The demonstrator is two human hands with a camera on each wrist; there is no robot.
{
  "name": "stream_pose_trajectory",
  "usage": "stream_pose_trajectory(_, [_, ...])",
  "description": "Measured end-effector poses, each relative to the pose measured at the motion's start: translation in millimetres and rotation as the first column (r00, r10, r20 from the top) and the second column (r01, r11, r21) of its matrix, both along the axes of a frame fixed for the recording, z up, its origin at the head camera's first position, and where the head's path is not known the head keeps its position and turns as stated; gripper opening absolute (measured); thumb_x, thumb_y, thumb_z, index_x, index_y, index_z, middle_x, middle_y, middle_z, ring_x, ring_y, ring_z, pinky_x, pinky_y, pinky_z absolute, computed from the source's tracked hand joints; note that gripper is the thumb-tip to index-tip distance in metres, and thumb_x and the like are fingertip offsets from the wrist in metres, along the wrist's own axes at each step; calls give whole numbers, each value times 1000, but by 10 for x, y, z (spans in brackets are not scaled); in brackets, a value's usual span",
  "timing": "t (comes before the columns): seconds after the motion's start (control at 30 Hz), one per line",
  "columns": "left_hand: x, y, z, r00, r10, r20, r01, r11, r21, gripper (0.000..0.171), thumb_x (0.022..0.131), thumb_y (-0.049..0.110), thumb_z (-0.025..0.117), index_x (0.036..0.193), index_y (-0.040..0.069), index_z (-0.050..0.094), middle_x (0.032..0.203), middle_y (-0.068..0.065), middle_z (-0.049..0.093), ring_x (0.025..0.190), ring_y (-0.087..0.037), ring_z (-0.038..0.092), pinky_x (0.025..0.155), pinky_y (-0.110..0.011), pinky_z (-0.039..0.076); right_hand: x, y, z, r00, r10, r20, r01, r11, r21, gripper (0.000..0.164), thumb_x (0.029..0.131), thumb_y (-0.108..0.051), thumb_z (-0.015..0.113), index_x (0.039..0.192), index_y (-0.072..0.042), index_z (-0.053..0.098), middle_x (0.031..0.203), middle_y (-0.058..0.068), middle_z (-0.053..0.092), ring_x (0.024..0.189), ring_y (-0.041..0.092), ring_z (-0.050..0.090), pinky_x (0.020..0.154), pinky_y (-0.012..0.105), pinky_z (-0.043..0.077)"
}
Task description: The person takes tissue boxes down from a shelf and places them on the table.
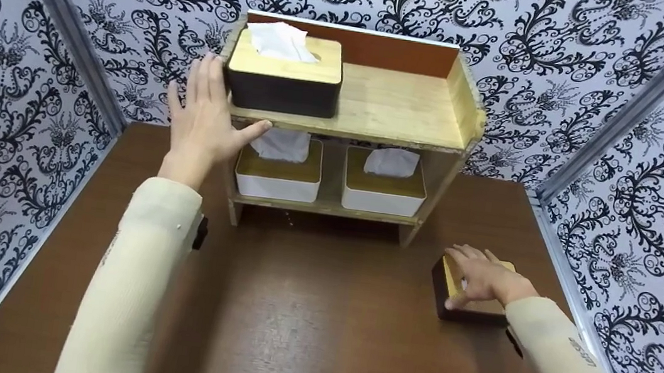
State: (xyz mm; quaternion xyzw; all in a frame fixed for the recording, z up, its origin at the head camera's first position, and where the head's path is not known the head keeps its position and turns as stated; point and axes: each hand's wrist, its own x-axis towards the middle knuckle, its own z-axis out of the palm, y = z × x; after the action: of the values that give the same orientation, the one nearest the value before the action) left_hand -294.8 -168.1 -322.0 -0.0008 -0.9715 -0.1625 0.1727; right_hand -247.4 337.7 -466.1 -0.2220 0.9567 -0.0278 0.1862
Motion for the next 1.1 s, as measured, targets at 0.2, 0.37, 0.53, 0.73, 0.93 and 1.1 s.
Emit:
stream_pose_trajectory(0.2, [10, -6, -8, 1000, 3, -2, -3, 1000, -13, 124, 75, 80, 56, 156, 13, -11, 165, -9, -13, 153, -28, -12, 120, -60, -10, -50, -194, 126, 999, 36, -4, -36, 999, 12, 100, 74, -50, 79, 148, 0, 34, 150, 26, 40, 139, 47, 34, 114, 69, 20])
stream_pose_trajectory(0.37, [14, -8, -24, 1000, -1, 3, 1, 1000, -11, 124, 75, 81, 55, 156, 13, -11, 165, -9, -12, 153, -29, -12, 120, -59, -11, -69, -423, 291, 996, 88, 8, -88, 996, 27, 92, 78, -49, 76, 147, -2, 37, 146, 24, 46, 137, 44, 40, 115, 66, 22])
stream_pose_trajectory(0.53, [9, -9, -20, 1000, 3, -6, -3, 1000, -15, 124, 75, 80, 55, 156, 13, -11, 165, -9, -11, 153, -28, -13, 120, -59, -10, -115, -678, 468, 991, 135, 0, -135, 991, 24, 86, 82, -48, 73, 147, -5, 38, 147, 22, 46, 138, 41, 40, 116, 64, 22])
stream_pose_trajectory(0.73, [7, -5, -5, 1000, 6, 7, -6, 1000, -19, 124, 75, 81, 55, 156, 14, -12, 165, -9, -11, 152, -27, -14, 120, -59, -11, -126, -1003, 668, 977, 213, -13, -213, 977, 10, 84, 82, -47, 73, 147, -6, 39, 145, 15, 50, 137, 37, 43, 116, 60, 27])
stream_pose_trajectory(0.93, [5, -9, 30, 1000, 12, 11, -12, 999, -29, 124, 75, 81, 53, 156, 14, -13, 165, -10, -12, 152, -26, -15, 120, -59, -12, -106, -1333, 921, 961, 271, -58, -269, 962, 50, 82, 83, -46, 73, 147, -8, 40, 150, 14, 46, 139, 36, 41, 119, 58, 23])
stream_pose_trajectory(1.1, [15, -7, 14, 1000, 13, 12, -13, 1000, -16, 124, 75, 80, 55, 156, 14, -12, 165, -10, -11, 152, -27, -15, 119, -60, -12, -104, -1556, 1189, 953, 293, -75, -291, 956, 43, 82, 84, -47, 72, 150, -13, 38, 151, 10, 45, 141, 30, 41, 120, 53, 24])
